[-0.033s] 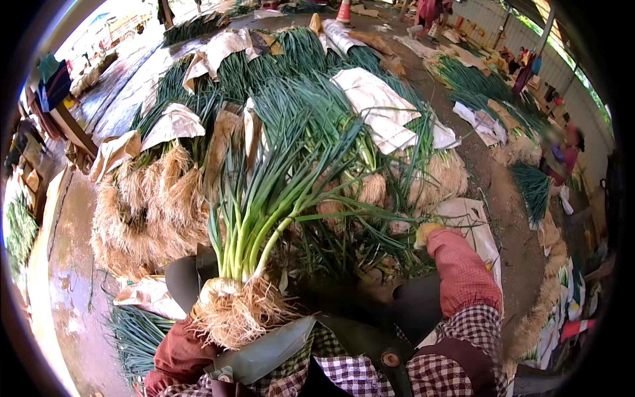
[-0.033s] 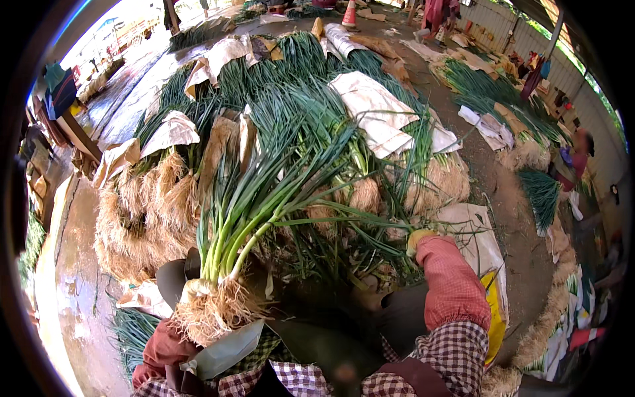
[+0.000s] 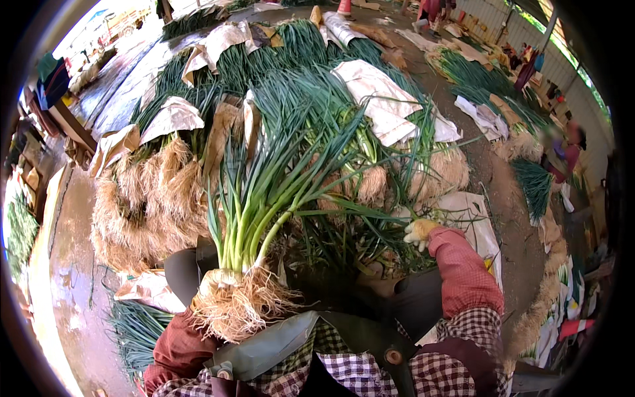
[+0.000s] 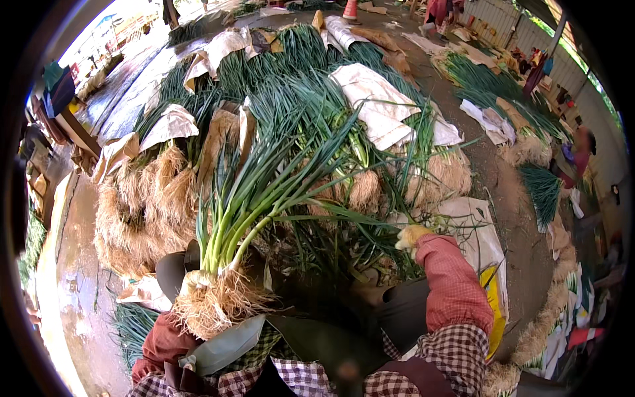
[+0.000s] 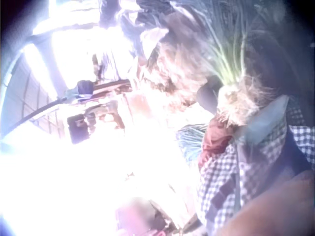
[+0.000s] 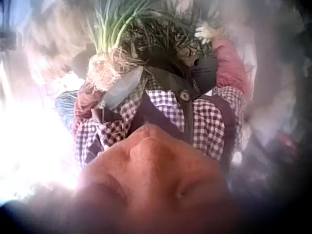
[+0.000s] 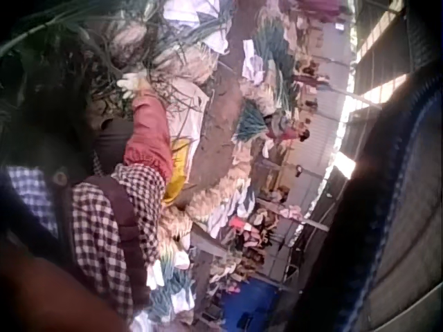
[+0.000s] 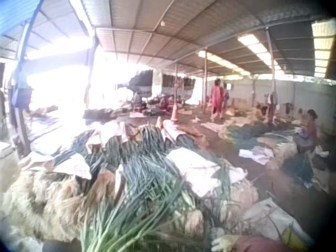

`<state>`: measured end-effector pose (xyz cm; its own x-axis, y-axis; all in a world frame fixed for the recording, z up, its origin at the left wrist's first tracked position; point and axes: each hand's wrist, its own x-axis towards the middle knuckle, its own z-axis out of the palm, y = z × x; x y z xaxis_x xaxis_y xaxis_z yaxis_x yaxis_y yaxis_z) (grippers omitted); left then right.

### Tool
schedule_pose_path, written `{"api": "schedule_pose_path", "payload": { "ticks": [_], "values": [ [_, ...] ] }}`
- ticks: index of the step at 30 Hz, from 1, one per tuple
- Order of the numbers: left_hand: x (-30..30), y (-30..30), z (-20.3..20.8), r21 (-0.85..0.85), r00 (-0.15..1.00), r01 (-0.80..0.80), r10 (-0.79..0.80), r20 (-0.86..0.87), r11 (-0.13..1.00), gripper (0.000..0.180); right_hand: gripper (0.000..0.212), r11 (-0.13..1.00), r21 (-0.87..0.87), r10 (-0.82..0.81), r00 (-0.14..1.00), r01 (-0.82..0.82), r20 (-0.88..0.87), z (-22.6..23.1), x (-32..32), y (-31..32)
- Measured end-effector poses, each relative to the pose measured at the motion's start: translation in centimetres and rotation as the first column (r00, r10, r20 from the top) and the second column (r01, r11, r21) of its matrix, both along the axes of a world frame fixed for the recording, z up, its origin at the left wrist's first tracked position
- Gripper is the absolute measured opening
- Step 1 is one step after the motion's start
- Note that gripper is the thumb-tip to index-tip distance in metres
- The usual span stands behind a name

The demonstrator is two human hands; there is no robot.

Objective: The person cleans green onions by hand, peeling away dry outer layers and cleaning the roots before grouping them into a bundle on their lap.

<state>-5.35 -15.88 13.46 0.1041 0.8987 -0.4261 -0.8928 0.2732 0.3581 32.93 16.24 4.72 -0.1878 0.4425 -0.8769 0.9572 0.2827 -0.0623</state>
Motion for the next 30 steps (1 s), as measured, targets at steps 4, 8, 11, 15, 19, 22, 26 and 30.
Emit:
{"api": "schedule_pose_path", "payload": {
  "ticks": [4, 8, 11, 15, 19, 22, 26, 30],
  "values": [
    [1.5, 2.2, -0.6, 0.008, 0.993, -0.019, 0.018, 0.117, 1.000, 0.054, 0.065, 0.894, -0.351, -0.445, 0.451, 0.279, -0.774, 2.3, -7.1, -5.1],
    [0.8, 1.9, -1.2, -0.024, 0.999, 0.013, -0.012, 0.034, 1.000, 0.047, 0.066, 0.663, -0.742, -0.749, -0.075, -0.098, -0.658, 1.7, -20.3, -10.9],
    [0.1, 1.8, -2.5, -0.168, 0.989, 0.084, -0.102, -0.105, 0.982, 0.035, 0.031, 0.452, -0.859, -0.892, -0.092, -0.239, -0.444, -0.8, -23.3, -10.9],
    [0.4, 0.4, 0.0, -0.126, 0.980, 0.094, -0.114, -0.163, 0.988, 0.033, 0.009, 0.583, -0.746, -0.723, -0.214, 0.321, -0.657, 0.4, -20.4, -5.3],
    [0.1, 0.1, -0.3, -0.017, 0.959, 0.147, -0.147, -0.241, 0.989, 0.033, 0.023, 0.403, -0.551, -0.382, -0.412, 0.731, -0.827, 2.3, -9.3, 5.0],
    [0.3, 0.3, -0.1, 0.062, 0.950, 0.203, -0.181, -0.254, 0.977, 0.034, 0.045, 0.251, 0.547, -0.253, 0.599, 0.799, -0.760, 2.5, 2.5, 9.7],
    [-0.2, 0.5, -0.4, 0.026, 0.833, 0.323, -0.271, -0.482, 0.946, 0.034, 0.056, 0.355, 0.873, -0.115, 0.943, 0.333, -0.313, 6.7, -1.3, 6.0],
    [-1.3, 0.2, -1.1, 0.082, 0.705, 0.488, -0.337, -0.624, 0.869, 0.041, 0.049, 0.919, -0.002, -0.154, 0.354, 0.394, -0.923, 9.3, -14.6, 2.2]
  ]
}}
